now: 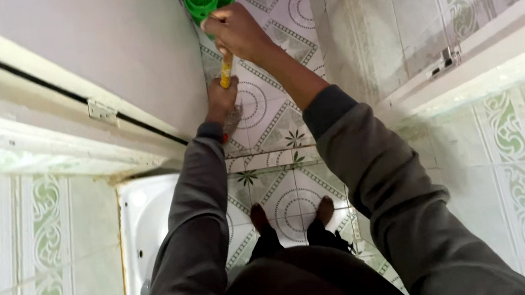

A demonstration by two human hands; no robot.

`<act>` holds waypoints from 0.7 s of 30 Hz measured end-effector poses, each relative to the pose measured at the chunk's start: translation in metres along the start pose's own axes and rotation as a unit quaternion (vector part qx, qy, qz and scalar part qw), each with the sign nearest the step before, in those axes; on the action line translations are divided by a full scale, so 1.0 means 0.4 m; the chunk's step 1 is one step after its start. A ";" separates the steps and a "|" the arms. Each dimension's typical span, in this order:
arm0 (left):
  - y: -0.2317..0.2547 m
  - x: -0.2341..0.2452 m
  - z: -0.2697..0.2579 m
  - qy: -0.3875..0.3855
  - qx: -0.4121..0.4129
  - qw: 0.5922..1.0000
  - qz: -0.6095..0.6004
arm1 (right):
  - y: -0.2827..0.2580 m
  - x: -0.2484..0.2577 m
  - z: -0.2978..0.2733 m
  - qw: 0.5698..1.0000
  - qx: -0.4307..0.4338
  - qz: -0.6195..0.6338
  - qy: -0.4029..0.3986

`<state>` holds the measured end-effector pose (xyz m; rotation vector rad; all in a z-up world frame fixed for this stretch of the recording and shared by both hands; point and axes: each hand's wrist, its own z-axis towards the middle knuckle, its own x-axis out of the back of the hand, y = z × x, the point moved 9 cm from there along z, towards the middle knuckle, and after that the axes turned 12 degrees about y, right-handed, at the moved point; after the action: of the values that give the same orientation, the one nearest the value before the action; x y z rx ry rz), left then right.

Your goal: The person uses a wooden handle tool to scrape dirt from the tiled bathroom floor and along the base of the walls, moving between the toilet, a sink, and a blue storage barrel.

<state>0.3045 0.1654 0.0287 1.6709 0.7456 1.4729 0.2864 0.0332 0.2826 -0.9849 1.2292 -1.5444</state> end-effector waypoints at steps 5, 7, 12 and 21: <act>0.064 0.073 -0.122 0.081 0.034 0.993 -0.074 | -0.064 -0.035 -0.048 0.999 0.015 -0.043 0.006; 0.108 0.072 -0.169 0.112 0.016 0.992 -0.050 | -0.112 -0.026 -0.087 0.999 0.014 0.049 -0.005; 0.165 0.007 -0.203 0.045 0.057 0.992 -0.103 | -0.199 0.013 -0.152 0.983 -0.021 0.182 0.026; 0.393 0.143 -0.111 0.192 -0.222 0.950 -0.105 | -0.399 0.014 -0.130 0.977 0.158 0.145 0.012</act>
<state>0.2602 0.1369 0.1934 0.9509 0.7028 1.6805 0.2090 0.0570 0.4297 -0.5555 1.0488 -1.4636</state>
